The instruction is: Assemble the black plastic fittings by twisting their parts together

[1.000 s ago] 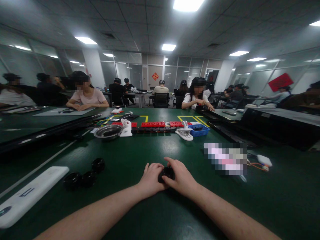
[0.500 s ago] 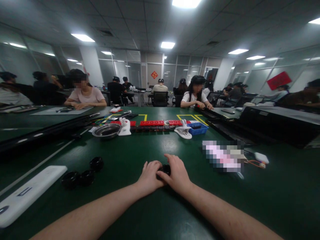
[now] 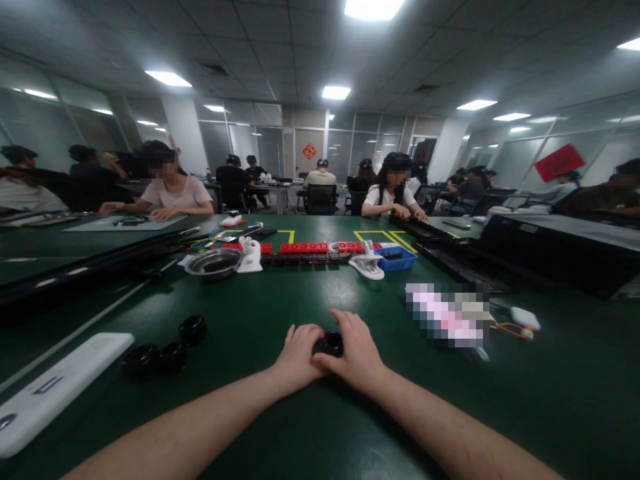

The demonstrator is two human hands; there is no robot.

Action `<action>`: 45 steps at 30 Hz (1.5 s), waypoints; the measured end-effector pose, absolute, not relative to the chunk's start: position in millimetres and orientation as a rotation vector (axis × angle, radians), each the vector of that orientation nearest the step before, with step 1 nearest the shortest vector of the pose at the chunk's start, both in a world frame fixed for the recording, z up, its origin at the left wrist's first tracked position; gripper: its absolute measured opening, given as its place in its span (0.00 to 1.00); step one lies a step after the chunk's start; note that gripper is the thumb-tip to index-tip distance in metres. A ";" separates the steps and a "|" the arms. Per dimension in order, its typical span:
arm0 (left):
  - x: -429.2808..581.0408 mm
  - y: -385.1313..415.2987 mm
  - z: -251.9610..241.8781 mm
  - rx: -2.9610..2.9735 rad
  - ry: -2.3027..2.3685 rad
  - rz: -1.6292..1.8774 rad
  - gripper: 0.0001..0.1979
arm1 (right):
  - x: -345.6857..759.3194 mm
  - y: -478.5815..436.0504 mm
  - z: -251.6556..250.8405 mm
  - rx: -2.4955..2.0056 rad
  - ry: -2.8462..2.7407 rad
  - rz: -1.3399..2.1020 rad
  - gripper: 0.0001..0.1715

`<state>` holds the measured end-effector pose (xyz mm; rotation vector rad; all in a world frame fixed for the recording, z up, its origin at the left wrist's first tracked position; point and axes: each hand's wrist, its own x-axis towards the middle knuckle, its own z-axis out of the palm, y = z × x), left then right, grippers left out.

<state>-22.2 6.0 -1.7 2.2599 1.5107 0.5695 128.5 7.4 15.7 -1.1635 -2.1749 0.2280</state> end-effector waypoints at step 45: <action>-22.6 4.5 -1.0 2.282 1.492 0.548 0.20 | 128.5 6.3 10.9 -1.116 -2.225 0.358 0.34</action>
